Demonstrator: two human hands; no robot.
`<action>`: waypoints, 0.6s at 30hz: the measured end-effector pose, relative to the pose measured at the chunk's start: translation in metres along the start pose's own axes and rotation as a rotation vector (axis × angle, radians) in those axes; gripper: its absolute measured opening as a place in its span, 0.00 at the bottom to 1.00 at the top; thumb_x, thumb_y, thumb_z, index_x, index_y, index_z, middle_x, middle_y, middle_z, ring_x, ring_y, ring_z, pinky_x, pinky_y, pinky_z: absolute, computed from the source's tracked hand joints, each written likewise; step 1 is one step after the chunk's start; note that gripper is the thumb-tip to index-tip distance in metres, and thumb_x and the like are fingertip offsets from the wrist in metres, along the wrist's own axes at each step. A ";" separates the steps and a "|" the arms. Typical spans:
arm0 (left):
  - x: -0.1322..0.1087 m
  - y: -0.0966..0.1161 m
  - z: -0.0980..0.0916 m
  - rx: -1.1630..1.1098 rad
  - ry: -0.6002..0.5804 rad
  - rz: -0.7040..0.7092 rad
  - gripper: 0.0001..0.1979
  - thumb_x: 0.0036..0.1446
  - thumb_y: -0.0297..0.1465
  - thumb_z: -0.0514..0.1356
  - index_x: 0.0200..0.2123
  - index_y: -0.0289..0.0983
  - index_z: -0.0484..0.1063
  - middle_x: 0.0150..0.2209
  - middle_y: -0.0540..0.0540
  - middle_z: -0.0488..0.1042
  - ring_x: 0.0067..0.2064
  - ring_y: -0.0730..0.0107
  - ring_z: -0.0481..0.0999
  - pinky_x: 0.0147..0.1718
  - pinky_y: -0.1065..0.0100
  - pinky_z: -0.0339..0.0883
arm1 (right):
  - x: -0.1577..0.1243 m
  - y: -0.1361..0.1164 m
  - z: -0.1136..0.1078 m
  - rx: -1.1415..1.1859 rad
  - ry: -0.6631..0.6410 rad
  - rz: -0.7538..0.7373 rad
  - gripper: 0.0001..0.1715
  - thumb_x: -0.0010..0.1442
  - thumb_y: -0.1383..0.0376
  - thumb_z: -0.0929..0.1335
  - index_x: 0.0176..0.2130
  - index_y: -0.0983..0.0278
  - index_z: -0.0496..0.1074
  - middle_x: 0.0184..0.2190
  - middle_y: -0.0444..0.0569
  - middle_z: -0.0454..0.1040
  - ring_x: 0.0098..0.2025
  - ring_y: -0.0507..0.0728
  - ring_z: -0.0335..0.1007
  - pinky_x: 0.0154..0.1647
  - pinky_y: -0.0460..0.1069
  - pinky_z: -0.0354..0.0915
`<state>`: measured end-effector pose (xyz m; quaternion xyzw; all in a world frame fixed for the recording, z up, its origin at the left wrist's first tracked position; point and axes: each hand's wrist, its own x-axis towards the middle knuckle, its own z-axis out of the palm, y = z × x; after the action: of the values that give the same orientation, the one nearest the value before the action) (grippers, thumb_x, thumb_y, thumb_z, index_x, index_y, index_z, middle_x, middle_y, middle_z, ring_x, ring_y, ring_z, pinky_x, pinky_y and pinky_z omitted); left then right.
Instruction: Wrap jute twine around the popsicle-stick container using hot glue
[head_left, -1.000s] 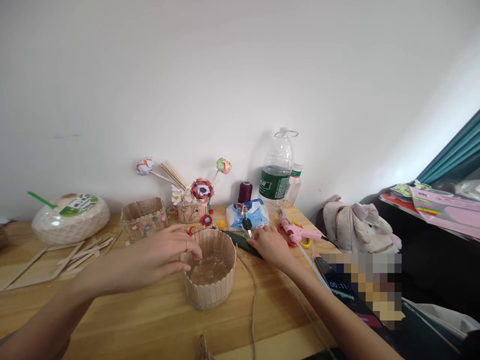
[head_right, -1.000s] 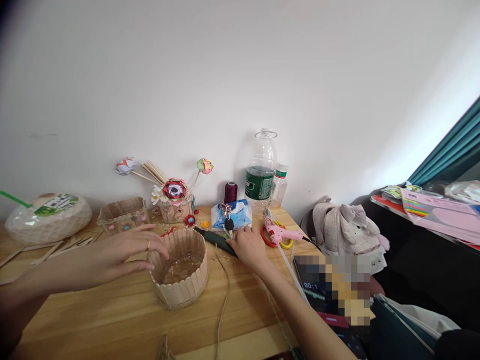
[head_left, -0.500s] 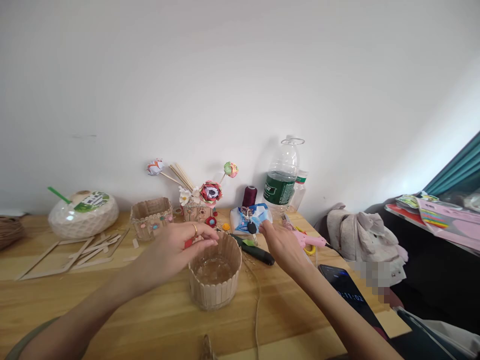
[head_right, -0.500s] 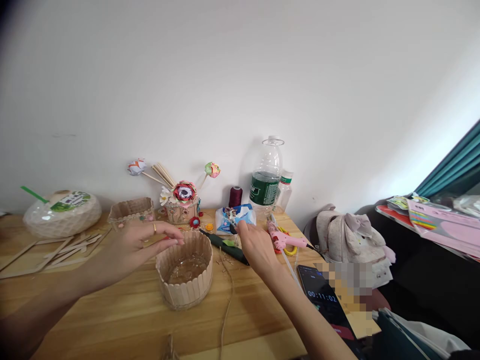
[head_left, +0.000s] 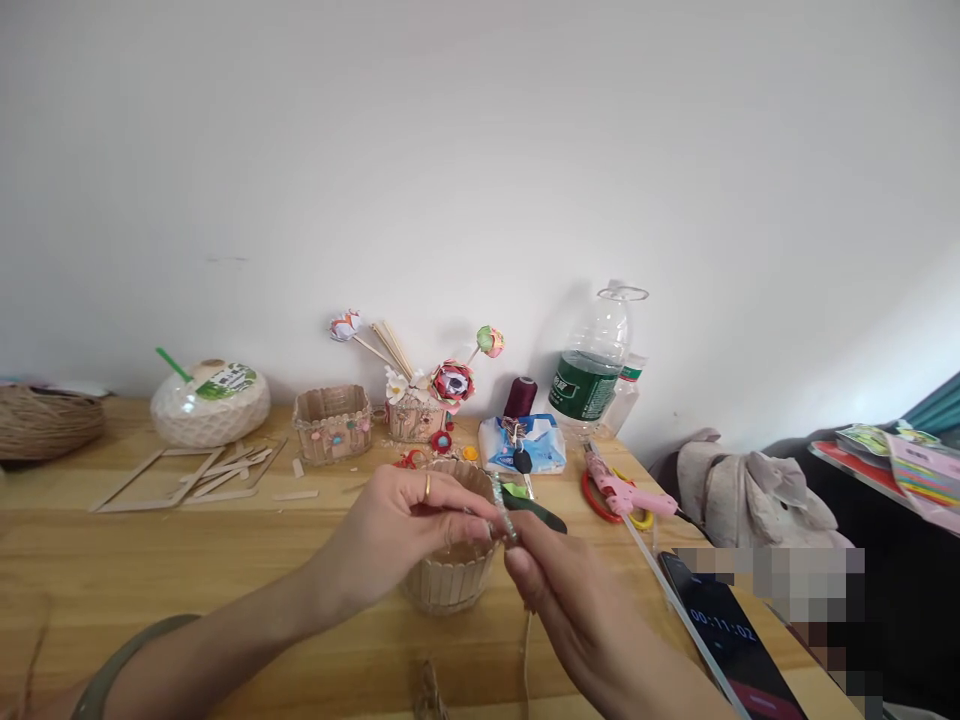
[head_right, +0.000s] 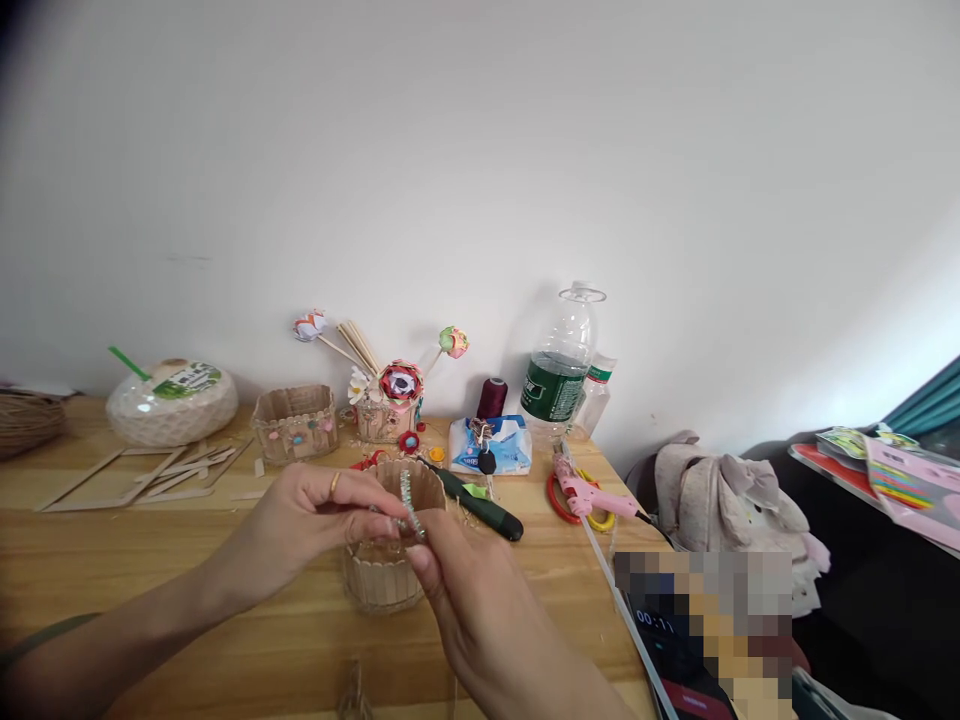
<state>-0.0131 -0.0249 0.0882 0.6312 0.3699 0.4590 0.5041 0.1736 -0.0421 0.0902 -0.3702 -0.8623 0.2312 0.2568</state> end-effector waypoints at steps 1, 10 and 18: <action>0.000 -0.001 0.000 -0.024 -0.004 -0.026 0.05 0.46 0.30 0.65 0.30 0.38 0.81 0.31 0.49 0.82 0.34 0.66 0.79 0.35 0.69 0.73 | 0.001 -0.002 0.001 0.037 -0.015 0.018 0.12 0.67 0.63 0.53 0.36 0.61 0.61 0.29 0.44 0.68 0.29 0.52 0.62 0.31 0.45 0.59; 0.000 -0.003 0.000 -0.072 0.012 0.058 0.04 0.45 0.32 0.66 0.24 0.37 0.79 0.25 0.49 0.76 0.26 0.70 0.75 0.30 0.68 0.72 | -0.001 0.001 0.003 0.505 -0.208 0.169 0.20 0.67 0.55 0.54 0.35 0.63 0.66 0.25 0.42 0.64 0.30 0.51 0.62 0.38 0.46 0.62; 0.001 -0.004 -0.001 0.007 0.059 0.013 0.04 0.43 0.31 0.67 0.26 0.36 0.80 0.27 0.48 0.78 0.31 0.67 0.76 0.33 0.69 0.71 | -0.005 -0.005 0.003 0.330 -0.087 0.188 0.26 0.65 0.49 0.55 0.38 0.60 0.74 0.33 0.46 0.73 0.36 0.54 0.66 0.43 0.48 0.62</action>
<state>-0.0134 -0.0227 0.0841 0.6217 0.3818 0.4794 0.4878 0.1715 -0.0497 0.0895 -0.3916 -0.7846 0.4083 0.2537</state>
